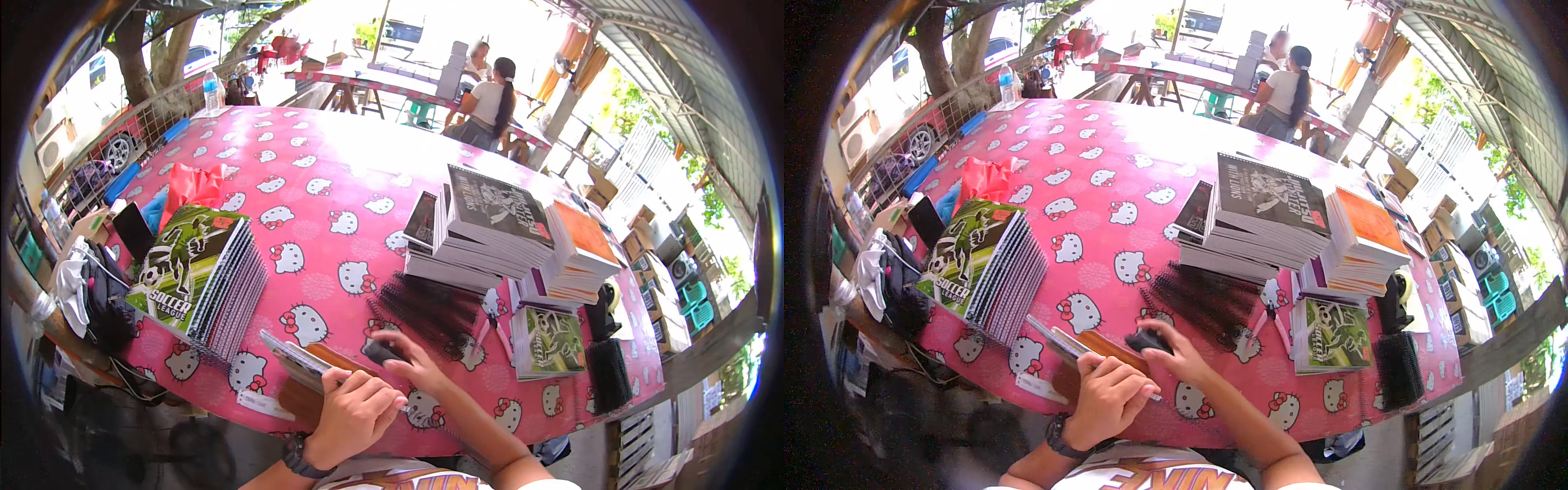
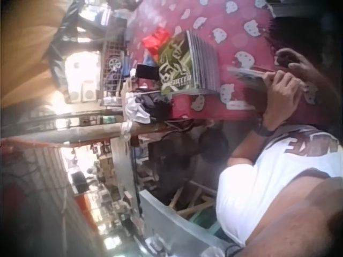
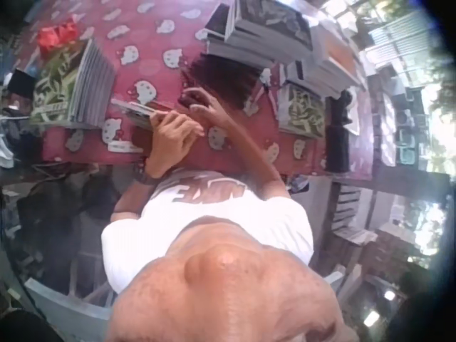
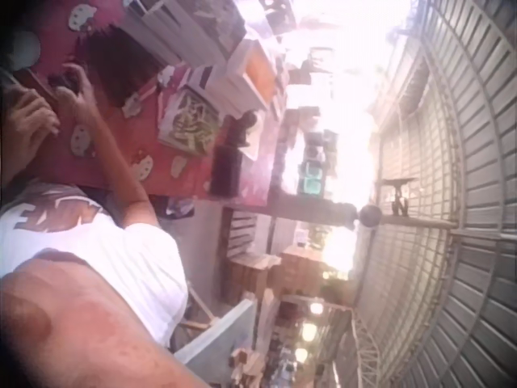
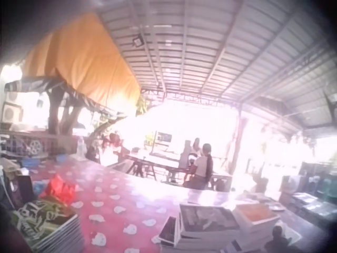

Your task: The person binds notebooks by manually inserting a spiral coil through pre-punched holes in the covers and pages, then placing the finished notebooks onto a stack on the table.

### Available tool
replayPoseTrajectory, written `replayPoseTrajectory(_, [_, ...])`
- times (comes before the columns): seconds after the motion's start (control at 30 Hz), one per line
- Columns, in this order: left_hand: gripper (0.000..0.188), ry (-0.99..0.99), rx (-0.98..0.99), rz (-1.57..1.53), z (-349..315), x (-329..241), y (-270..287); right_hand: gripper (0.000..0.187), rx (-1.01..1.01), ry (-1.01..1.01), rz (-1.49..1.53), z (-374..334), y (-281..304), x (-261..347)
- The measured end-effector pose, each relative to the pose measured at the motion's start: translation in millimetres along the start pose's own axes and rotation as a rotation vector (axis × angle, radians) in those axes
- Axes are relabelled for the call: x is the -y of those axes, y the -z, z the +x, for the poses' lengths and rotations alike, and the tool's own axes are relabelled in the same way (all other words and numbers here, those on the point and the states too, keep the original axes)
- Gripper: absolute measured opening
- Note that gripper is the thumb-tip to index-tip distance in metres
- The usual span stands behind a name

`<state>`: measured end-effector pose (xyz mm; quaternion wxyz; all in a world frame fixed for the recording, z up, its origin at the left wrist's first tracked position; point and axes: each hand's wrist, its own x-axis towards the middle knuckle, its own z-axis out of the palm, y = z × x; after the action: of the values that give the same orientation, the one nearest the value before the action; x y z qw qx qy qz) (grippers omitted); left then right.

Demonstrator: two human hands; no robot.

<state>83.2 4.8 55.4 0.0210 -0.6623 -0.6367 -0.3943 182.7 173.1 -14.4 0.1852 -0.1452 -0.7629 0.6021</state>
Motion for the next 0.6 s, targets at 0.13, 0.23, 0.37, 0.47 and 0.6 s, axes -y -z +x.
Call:
replayPoseTrajectory(0.13, [0.023, 0.243, -0.144, -0.363, 2, -4, 2, 0.070, 0.057, -0.147, 0.812, -44, -20, -13])
replayPoseTrajectory(0.23, [0.034, -0.026, -0.065, -0.241, 10, -3, 17, 0.069, -0.028, -0.117, 0.805, -48, -23, -17])
replayPoseTrajectory(0.37, [0.027, -0.113, 0.151, -0.047, 6, 9, 16, 0.054, -0.177, 0.048, -0.074, -39, -21, -11])
replayPoseTrajectory(0.47, [0.018, -0.062, 0.083, -0.062, 9, 1, 16, 0.049, -0.241, 0.045, -0.069, -36, -13, 7])
replayPoseTrajectory(0.6, [0.019, -0.093, 0.112, 0.004, 7, 10, 15, 0.061, -0.052, 0.001, 0.453, -38, -6, 21])
